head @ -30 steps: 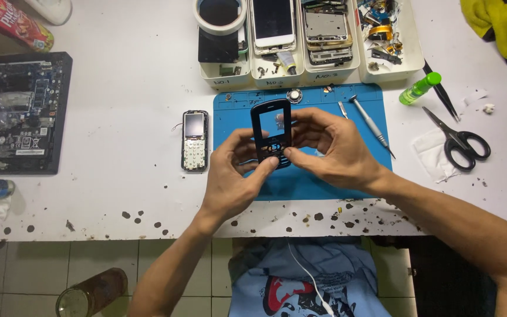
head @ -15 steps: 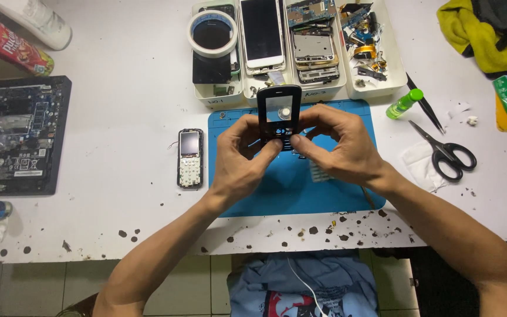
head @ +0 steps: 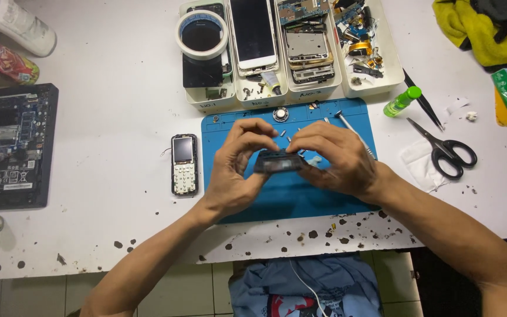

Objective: Assembling the front casing and keypad of a mobile phone at a repair bench

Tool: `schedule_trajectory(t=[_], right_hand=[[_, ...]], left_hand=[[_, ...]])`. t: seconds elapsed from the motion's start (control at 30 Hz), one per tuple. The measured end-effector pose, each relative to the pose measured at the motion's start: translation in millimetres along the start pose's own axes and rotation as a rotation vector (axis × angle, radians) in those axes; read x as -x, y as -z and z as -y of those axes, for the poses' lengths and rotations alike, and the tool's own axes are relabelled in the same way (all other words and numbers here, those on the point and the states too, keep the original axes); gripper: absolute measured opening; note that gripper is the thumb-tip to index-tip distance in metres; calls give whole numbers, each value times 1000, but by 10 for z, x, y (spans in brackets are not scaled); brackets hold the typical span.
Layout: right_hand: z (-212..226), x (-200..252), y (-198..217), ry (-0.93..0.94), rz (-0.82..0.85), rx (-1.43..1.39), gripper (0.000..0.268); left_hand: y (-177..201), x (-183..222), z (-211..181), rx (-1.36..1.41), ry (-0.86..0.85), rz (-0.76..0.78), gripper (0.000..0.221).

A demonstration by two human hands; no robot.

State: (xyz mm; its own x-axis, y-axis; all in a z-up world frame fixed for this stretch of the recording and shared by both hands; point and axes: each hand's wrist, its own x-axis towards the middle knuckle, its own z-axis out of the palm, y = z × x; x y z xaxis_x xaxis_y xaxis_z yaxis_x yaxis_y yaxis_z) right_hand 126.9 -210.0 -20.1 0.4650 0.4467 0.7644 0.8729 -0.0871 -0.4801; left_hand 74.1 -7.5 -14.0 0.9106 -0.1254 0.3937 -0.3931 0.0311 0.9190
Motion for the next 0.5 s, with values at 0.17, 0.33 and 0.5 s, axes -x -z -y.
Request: schedule_trajectory(t=[0.17,0.33,0.5], right_hand=[[41,-94,102,249,-55,174,16],[-6,-117,146,395,-48,272,18],[-42,-94,132,415,-29,325,22]], left_hand=[[119,51,182,377,280,83,58],[28,100,180,705,473,22,60],[31,85,127,691,452,-24,54]])
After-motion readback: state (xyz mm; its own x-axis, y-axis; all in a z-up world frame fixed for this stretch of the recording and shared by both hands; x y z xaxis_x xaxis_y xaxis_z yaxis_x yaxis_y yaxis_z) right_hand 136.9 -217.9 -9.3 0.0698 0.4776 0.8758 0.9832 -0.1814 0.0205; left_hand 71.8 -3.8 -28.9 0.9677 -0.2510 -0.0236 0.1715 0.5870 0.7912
